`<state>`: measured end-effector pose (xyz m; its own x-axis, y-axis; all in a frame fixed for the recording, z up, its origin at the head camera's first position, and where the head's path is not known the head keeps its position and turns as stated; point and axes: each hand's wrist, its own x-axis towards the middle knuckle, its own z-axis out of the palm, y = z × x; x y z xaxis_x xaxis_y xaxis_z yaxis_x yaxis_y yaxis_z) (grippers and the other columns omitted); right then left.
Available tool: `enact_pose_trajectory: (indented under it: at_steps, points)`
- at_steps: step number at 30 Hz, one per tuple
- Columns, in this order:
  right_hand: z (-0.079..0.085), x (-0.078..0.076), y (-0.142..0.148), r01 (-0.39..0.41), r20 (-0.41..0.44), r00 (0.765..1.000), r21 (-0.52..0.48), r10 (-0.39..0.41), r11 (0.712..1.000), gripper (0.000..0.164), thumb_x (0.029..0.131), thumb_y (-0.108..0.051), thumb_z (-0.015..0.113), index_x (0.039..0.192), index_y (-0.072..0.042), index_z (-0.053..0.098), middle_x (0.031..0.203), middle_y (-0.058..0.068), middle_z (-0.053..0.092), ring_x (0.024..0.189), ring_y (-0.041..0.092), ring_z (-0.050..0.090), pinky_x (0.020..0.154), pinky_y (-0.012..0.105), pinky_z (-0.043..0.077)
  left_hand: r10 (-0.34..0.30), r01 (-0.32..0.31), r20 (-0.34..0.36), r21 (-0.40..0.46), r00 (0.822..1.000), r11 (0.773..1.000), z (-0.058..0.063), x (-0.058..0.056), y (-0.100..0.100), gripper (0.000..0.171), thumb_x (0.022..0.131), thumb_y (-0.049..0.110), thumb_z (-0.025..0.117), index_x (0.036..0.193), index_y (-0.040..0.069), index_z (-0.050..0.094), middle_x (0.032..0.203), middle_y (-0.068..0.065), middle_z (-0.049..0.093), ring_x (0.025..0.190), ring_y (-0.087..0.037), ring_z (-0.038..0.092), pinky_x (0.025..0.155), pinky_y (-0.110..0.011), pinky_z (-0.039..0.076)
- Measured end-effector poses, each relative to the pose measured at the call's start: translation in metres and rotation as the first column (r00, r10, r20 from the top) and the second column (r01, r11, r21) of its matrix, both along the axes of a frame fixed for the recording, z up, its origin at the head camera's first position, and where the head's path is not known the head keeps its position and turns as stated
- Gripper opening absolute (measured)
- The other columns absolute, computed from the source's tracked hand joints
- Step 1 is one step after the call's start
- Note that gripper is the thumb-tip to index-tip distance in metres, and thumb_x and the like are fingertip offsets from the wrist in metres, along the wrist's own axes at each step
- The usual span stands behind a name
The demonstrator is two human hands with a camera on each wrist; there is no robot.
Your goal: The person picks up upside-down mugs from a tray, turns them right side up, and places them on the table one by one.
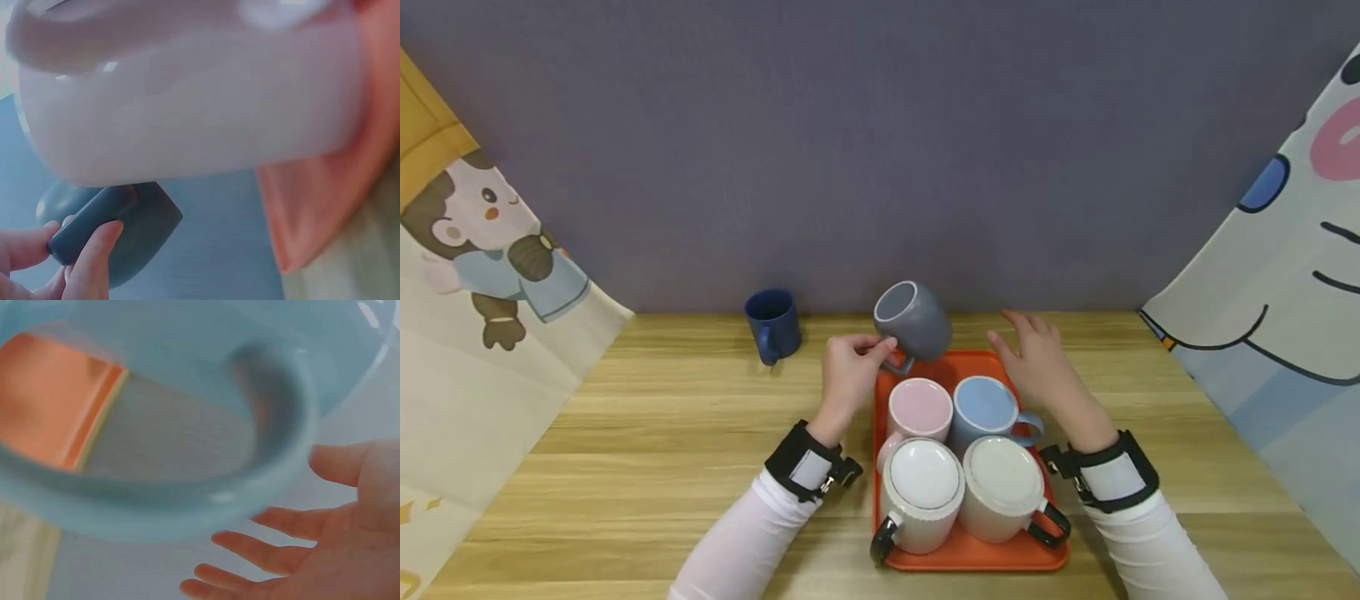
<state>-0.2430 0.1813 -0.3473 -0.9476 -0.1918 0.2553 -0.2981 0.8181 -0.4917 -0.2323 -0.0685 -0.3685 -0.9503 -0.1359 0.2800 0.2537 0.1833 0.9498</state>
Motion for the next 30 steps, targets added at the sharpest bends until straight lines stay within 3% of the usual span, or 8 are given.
enact_pose_trajectory:
  at_steps: [5, 14, 18, 24, 30]
  points:
    - [0.01, 0.005, -0.003, -0.006, -0.012, 1.0, -0.015, 0.006, 1.0, 0.059, 0.101, -0.035, 0.042, 0.141, 0.008, 0.034, 0.143, 0.034, 0.031, 0.13, 0.057, 0.024, 0.104, 0.066, 0.024, -0.013, 0.01, 0.018, 0.169, 1.0, 0.986, 0.014, -0.001, 0.0, 0.019, 0.085, 0.009, 0.07, 0.088, -0.01, 0.07, 0.074, -0.023, 0.069, 0.061, -0.018, 0.068, 0.063, -0.039, 0.058]
    - [0.022, 0.011, -0.01, -0.021, -0.029, 0.999, -0.026, 0.02, 0.999, 0.059, 0.1, -0.036, 0.042, 0.141, 0.007, 0.035, 0.143, 0.032, 0.033, 0.132, 0.052, 0.026, 0.107, 0.062, 0.023, -0.004, 0.013, -0.037, 0.236, 0.999, 0.972, 0.028, -0.004, -0.003, 0.018, 0.087, 0.009, 0.068, 0.084, -0.009, 0.07, 0.077, -0.028, 0.067, 0.06, -0.015, 0.067, 0.063, -0.036, 0.058]
    - [0.025, 0.012, -0.013, -0.03, -0.038, 0.999, -0.037, 0.028, 0.999, 0.057, 0.1, -0.034, 0.044, 0.14, 0.006, 0.036, 0.142, 0.031, 0.035, 0.132, 0.051, 0.028, 0.108, 0.061, 0.023, -0.008, 0.028, -0.067, 0.297, 0.998, 0.954, 0.034, -0.005, -0.002, 0.017, 0.088, 0.007, 0.066, 0.084, -0.01, 0.068, 0.079, -0.031, 0.066, 0.061, -0.017, 0.067, 0.069, -0.045, 0.057]
    - [0.03, 0.012, -0.017, -0.059, -0.096, 0.994, -0.082, 0.051, 0.995, 0.052, 0.1, -0.029, 0.046, 0.136, 0.008, 0.042, 0.136, 0.029, 0.046, 0.127, 0.046, 0.04, 0.106, 0.057, 0.03, -0.022, 0.056, -0.094, 0.37, 0.995, 0.927, 0.042, -0.006, 0.0, 0.023, 0.09, 0.009, 0.064, 0.086, -0.014, 0.066, 0.073, -0.018, 0.067, 0.065, -0.019, 0.068, 0.07, -0.046, 0.057]
    - [0.038, 0.018, -0.02, -0.048, -0.125, 0.992, -0.144, 0.03, 0.988, 0.048, 0.1, -0.031, 0.045, 0.134, 0.004, 0.047, 0.127, 0.027, 0.056, 0.113, 0.044, 0.055, 0.094, 0.055, 0.044, -0.025, 0.075, -0.122, 0.428, 0.992, 0.901, 0.05, -0.004, 0.004, 0.026, 0.09, 0.007, 0.063, 0.089, -0.019, 0.063, 0.069, -0.008, 0.066, 0.064, -0.017, 0.068, 0.068, -0.041, 0.057]
